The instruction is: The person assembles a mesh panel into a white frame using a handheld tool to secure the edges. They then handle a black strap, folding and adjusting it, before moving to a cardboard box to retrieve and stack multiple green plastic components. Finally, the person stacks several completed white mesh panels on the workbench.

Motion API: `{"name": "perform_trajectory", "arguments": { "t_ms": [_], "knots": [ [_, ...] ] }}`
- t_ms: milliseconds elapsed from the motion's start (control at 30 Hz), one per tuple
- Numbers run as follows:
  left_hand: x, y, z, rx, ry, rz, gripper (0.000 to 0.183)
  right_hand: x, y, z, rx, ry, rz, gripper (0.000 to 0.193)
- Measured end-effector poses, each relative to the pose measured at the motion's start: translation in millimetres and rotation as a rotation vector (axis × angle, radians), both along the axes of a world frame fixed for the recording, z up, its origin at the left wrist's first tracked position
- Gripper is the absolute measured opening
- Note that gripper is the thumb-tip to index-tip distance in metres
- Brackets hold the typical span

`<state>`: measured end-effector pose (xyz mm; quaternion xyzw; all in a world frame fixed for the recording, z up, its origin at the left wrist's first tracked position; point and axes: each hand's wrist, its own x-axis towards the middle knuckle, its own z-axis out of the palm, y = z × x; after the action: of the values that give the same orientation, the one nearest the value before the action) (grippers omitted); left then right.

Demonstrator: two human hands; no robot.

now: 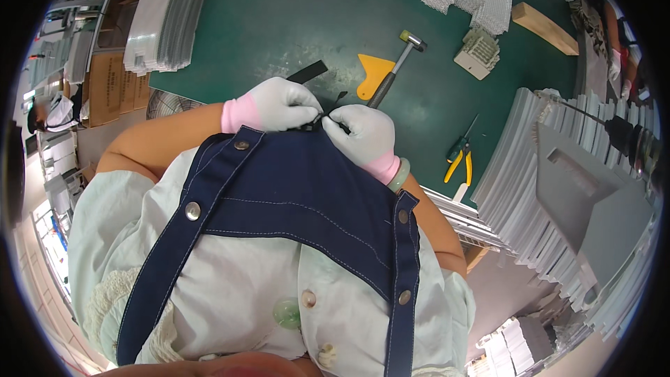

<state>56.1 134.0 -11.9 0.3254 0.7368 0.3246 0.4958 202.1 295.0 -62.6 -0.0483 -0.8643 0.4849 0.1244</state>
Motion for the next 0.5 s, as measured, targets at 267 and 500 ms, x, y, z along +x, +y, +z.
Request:
{"name": "perform_trajectory", "arguments": {
  "t_ms": [267, 500],
  "knots": [
    [-8.5, -10.7, -3.2, -0.127, -0.562, 0.187, 0.035, -7.7, 0.4, 3.2, 0.153, 0.072, 0.055, 0.01],
    [-7.1, -0.7, -6.2, -0.037, -0.479, 0.223, 0.034, -5.7, 3.1, 3.3, 0.122, 0.057, 0.049, 0.011]
  ]
}}
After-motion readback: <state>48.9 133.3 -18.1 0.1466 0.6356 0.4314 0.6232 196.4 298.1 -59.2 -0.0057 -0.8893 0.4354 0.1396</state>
